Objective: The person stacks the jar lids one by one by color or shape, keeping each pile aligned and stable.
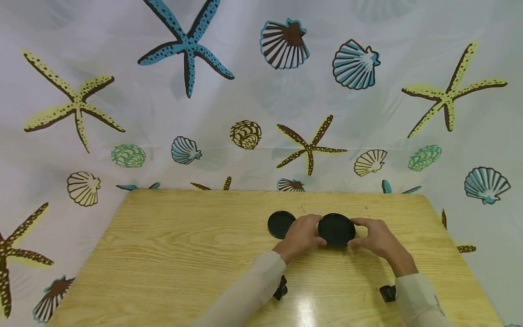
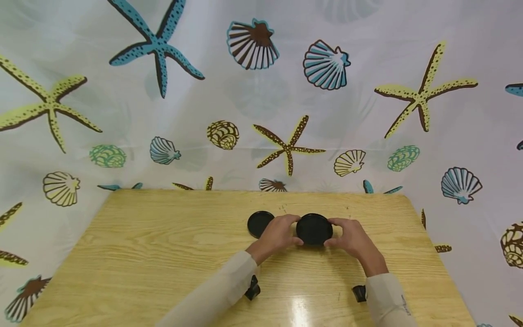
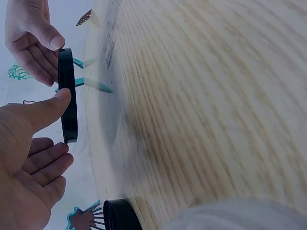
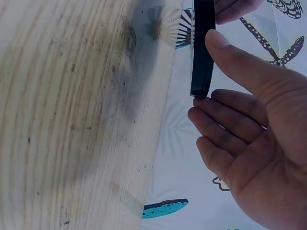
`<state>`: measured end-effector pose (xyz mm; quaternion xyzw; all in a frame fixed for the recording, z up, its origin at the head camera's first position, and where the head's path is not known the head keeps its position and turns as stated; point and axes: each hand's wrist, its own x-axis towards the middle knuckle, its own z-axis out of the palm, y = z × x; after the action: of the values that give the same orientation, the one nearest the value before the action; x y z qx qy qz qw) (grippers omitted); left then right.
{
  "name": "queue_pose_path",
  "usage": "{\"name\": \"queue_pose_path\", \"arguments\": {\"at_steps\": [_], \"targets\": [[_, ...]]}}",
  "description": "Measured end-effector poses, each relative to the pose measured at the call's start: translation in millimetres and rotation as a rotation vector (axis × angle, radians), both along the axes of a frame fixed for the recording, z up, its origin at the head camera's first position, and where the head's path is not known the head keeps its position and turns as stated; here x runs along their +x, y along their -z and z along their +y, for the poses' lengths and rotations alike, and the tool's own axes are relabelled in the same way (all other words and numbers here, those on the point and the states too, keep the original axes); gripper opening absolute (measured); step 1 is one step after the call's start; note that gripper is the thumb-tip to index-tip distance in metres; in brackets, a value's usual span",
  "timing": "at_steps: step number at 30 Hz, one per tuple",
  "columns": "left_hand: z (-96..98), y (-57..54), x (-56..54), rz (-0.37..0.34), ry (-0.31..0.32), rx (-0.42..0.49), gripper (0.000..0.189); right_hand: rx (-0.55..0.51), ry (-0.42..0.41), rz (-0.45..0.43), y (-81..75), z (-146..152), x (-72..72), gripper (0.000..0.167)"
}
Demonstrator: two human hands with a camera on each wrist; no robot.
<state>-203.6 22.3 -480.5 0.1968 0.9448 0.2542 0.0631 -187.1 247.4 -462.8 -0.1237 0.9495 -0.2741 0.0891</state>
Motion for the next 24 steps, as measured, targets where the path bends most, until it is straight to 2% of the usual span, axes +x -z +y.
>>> {"name": "queue_pose_path", "arguments": {"at_steps": [14,24], "targets": [[-15.5,-4.0,10.1,0.009,0.009,0.023,0.065,-0.016,0.004,-0.025,1.7,-11,7.9,0.065],[-27.2,-6.0,17.0,0.043,0.026,-0.020,0.065,-0.046,-0.004,-0.037,1.3,-20,13.5,0.067]]}}
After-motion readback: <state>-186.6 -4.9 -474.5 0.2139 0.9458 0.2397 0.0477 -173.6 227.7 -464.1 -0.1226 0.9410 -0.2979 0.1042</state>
